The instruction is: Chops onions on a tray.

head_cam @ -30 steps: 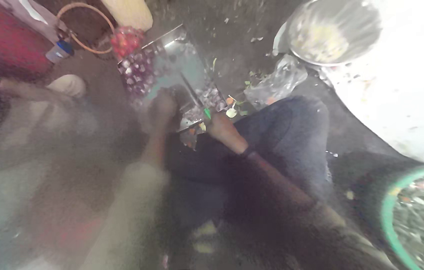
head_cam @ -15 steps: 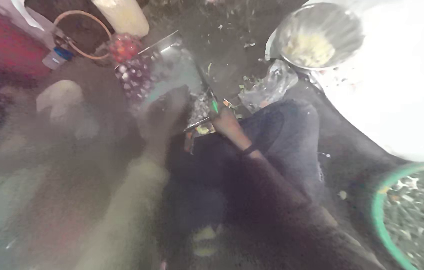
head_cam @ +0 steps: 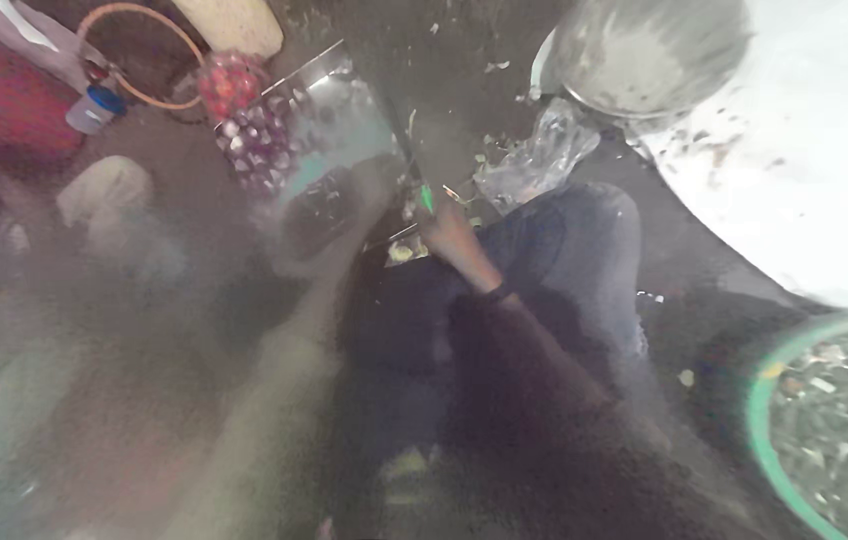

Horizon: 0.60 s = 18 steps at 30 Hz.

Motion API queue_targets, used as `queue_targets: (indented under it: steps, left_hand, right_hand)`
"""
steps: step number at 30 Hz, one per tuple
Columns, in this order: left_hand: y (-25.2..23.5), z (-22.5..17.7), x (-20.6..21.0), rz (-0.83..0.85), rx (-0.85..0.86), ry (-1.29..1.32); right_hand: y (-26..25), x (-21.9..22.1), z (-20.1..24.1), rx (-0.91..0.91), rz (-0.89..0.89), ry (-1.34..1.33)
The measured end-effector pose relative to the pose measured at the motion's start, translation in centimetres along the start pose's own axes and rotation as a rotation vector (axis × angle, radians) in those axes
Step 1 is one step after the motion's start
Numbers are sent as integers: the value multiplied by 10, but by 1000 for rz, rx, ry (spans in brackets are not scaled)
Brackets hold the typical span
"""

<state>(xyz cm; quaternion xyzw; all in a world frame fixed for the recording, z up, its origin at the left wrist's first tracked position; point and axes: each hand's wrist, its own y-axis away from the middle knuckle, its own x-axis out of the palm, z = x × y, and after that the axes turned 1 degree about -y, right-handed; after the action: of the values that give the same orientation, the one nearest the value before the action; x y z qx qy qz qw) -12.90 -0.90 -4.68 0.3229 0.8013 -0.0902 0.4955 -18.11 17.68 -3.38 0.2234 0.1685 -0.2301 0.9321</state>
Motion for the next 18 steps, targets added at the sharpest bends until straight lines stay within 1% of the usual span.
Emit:
queue_targets:
  steps: [2, 4, 5, 6, 7, 8, 9, 10, 11, 13, 14, 15, 16, 17, 18]
  left_hand:
    - [-19, 14, -6, -28, 20, 41]
    - [-29, 21, -11, -33, 5, 58]
    - [-32, 24, -12, -7, -14, 15]
    - [-35, 28, -11, 48, -32, -64]
    - [-39, 36, -6, 119, -13, -160]
    - [-41, 50, 4, 154, 60, -245]
    - [-44, 73, 22, 117, 183, -320]
    - [-49, 89, 37, 62, 265, -390]
    - [-51, 82, 38, 125, 230, -444]
    - [-54, 53, 31, 267, 82, -509]
    - [-54, 47, 31, 299, 38, -515]
    - [-55, 51, 35, 299, 32, -502]
    - [-56, 66, 43, 249, 87, -477]
    - [-55, 80, 50, 153, 179, -451]
    - [-53, 96, 58, -39, 315, -438]
  right_hand:
    - [0, -3, 7, 17, -2, 13]
    - [-6, -4, 16, 19, -14, 22]
    - [-9, -4, 17, 9, -21, 25]
    - [-10, -4, 17, 5, -23, 16]
    - [-9, -4, 16, 11, -25, 2]
    - [-8, -4, 16, 31, -27, -20]
    - [-6, -4, 15, 45, -24, -44]
    - [-4, -3, 13, 54, -20, -55]
    - [-1, -3, 10, 58, -15, -50]
    - [0, -3, 5, 61, -4, -51]
    - [0, -3, 3, 66, 3, -56]
    - [0, -3, 1, 68, 1, -61]
    - [-1, -4, 0, 61, -9, -61]
    - [0, -6, 0, 55, -15, -54]
    - [0, -7, 0, 53, -23, -48]
